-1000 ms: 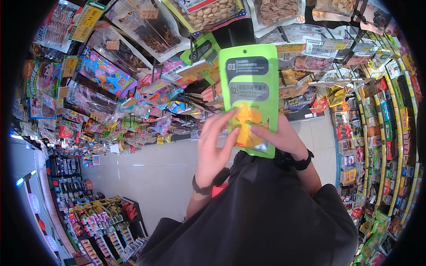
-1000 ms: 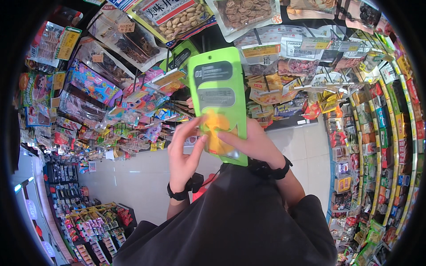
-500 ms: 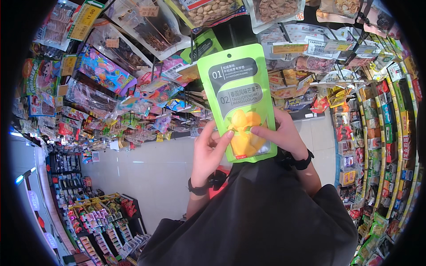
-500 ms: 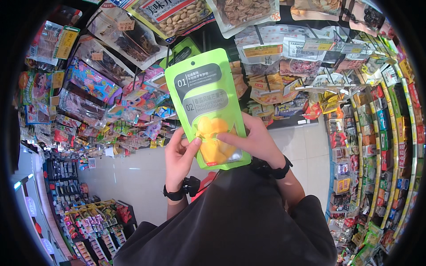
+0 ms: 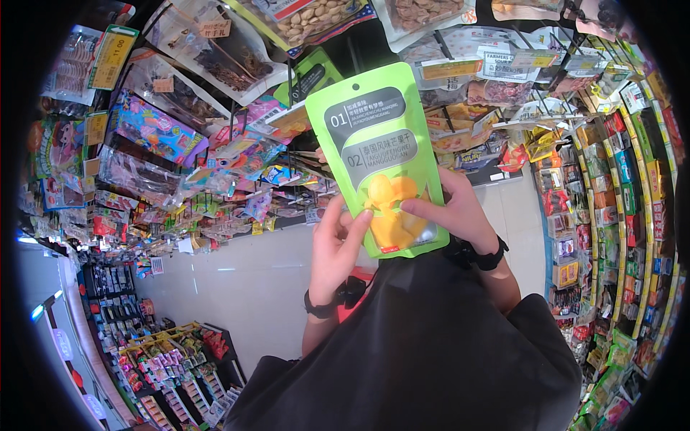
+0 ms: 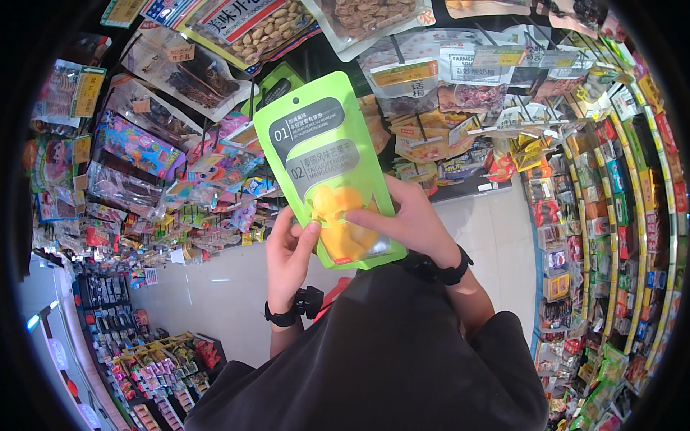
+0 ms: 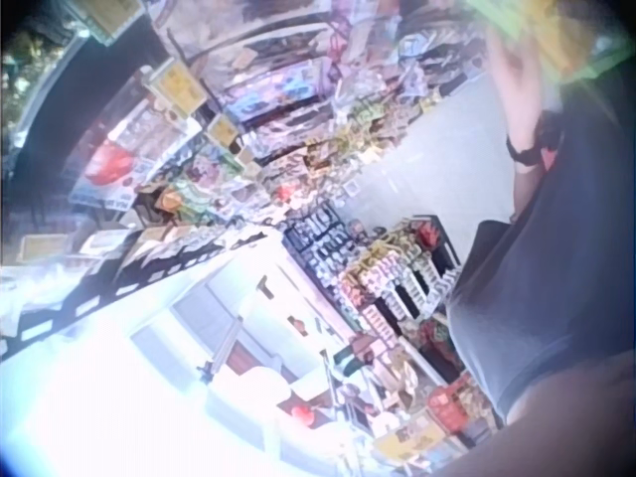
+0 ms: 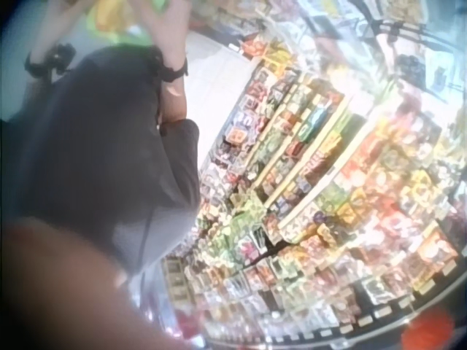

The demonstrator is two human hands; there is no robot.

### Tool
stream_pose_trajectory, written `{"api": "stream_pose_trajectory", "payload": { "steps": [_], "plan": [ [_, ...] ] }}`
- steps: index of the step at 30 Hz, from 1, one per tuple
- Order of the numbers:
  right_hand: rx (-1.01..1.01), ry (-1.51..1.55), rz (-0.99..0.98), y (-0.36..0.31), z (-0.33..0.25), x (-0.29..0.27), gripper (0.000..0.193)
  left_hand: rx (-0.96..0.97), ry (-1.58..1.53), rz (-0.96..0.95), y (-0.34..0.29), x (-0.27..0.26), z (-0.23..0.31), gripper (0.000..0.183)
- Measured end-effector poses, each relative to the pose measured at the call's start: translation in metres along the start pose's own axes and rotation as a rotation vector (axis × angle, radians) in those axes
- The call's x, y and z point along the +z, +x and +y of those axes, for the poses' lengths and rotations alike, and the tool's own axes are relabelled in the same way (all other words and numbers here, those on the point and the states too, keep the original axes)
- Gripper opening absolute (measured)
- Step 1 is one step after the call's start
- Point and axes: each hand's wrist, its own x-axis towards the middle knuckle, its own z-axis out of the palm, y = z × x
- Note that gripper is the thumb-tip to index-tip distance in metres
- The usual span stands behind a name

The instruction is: Organize snack packages on a retail shelf in a convenience store.

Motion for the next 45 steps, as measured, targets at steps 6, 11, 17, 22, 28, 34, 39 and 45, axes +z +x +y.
{"api": "stream_pose_trajectory", "payload": {
  "steps": [6, 11, 17, 22, 28, 34, 39, 45],
  "plan": [
    [0.007, 0.052, -0.084, 0.013, -0.002, 0.023, 0.042, 0.040, -0.029, 0.125, -0.021, -0.014, 0.004, 0.035],
    [0.084, 0.078, -0.259, 0.024, 0.005, 0.061, 0.041, -0.034, -0.027, 0.286, -0.056, -0.037, -0.002, 0.035],
    [0.169, 0.082, -0.486, 0.013, 0.004, 0.122, 0.041, -0.114, -0.037, 0.489, -0.126, -0.063, -0.003, 0.035],
    [0.238, 0.063, -0.653, -0.021, 0.010, 0.162, 0.042, -0.226, -0.029, 0.590, -0.198, -0.073, -0.007, 0.037],
    [0.317, 0.099, -0.779, -0.071, -0.001, 0.190, 0.029, -0.244, -0.030, 0.746, -0.277, -0.064, -0.015, 0.035],
    [0.350, 0.042, -0.853, -0.114, -0.002, 0.208, 0.016, -0.217, -0.025, 0.891, -0.343, -0.056, -0.023, 0.035],
    [0.420, -0.003, -0.974, -0.141, 0.012, 0.241, 0.014, -0.265, -0.073, 0.993, -0.393, -0.049, -0.035, 0.035],
    [0.486, -0.049, -1.188, -0.156, 0.030, 0.298, 0.014, -0.344, -0.268, 1.191, -0.437, -0.045, -0.056, 0.036]
  ]
}}
